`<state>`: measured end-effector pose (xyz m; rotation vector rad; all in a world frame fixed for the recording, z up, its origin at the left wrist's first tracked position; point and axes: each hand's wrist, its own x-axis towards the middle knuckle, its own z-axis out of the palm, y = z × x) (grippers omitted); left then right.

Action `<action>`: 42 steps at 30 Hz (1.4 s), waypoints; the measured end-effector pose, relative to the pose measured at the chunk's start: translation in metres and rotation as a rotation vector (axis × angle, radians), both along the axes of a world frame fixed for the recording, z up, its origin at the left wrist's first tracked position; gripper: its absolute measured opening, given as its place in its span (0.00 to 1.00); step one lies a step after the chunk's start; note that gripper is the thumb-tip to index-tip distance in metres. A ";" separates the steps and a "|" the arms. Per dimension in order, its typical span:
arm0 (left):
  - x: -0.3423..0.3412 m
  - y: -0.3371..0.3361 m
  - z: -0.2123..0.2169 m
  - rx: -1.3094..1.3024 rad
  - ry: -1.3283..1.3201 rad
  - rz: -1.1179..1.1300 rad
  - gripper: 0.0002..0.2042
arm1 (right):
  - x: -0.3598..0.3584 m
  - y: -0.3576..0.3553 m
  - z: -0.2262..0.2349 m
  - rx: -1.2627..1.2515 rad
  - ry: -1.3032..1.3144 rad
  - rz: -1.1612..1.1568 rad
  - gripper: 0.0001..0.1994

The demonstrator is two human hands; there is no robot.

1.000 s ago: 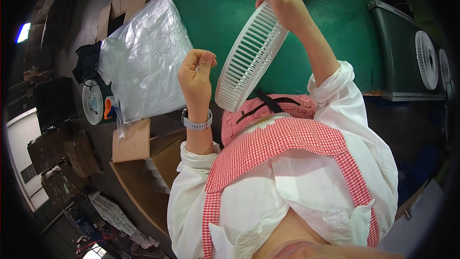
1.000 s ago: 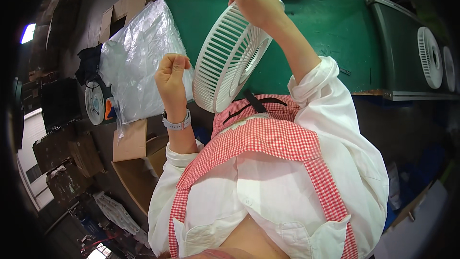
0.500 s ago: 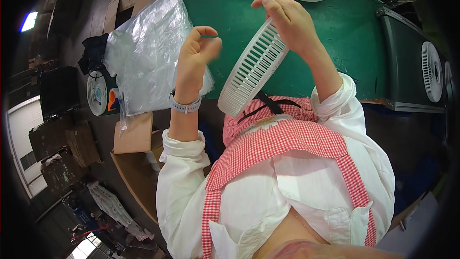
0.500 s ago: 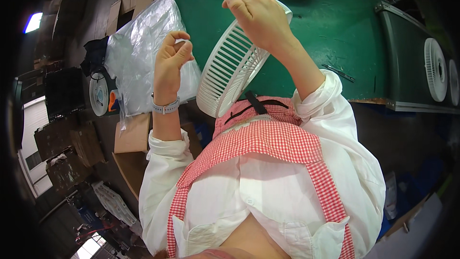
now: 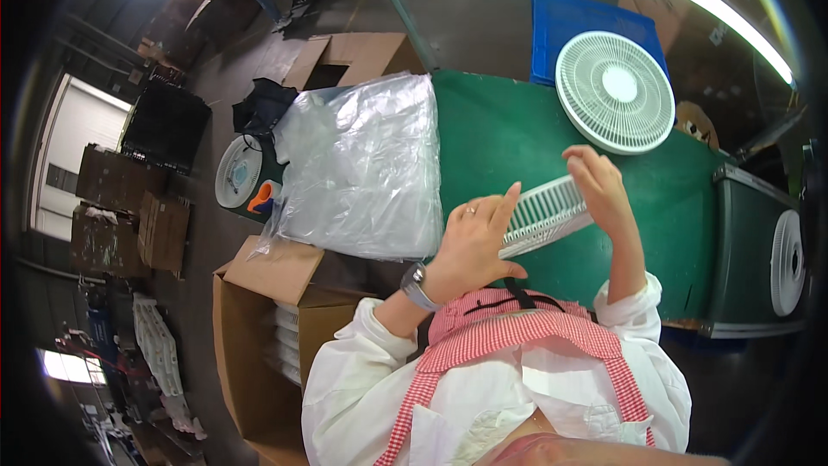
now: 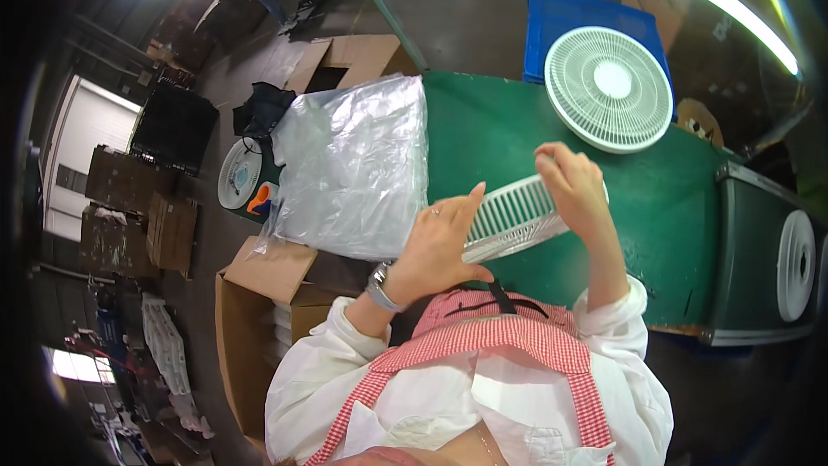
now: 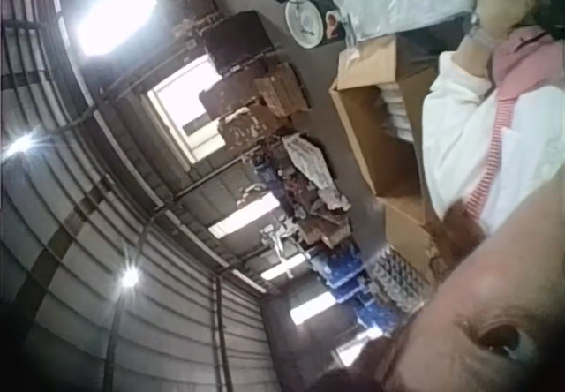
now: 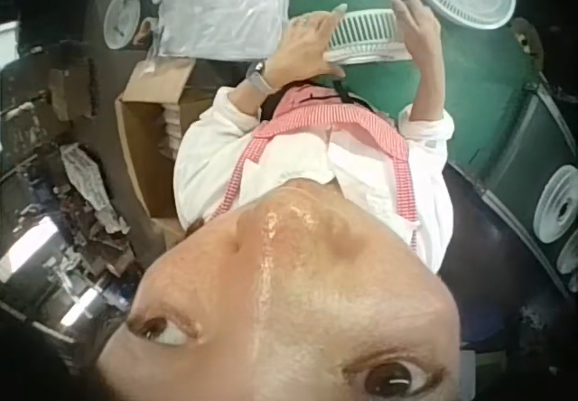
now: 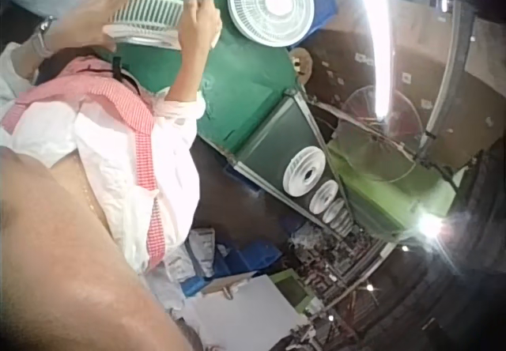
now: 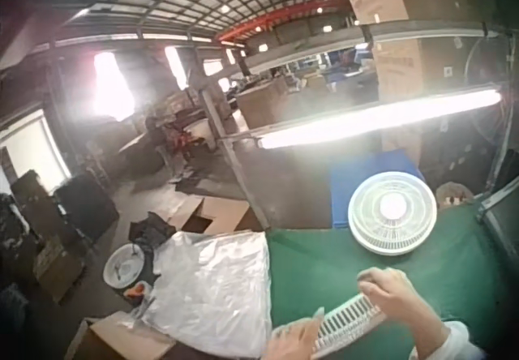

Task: The recorder is assembling components of fan grilles and placing the finished parts into plastic bags.

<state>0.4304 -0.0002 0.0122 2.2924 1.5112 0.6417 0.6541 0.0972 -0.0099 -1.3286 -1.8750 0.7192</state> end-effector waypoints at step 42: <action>-0.031 -0.074 -0.037 0.138 -0.162 -0.209 0.32 | 0.087 -0.060 -0.011 0.183 -0.270 0.226 0.33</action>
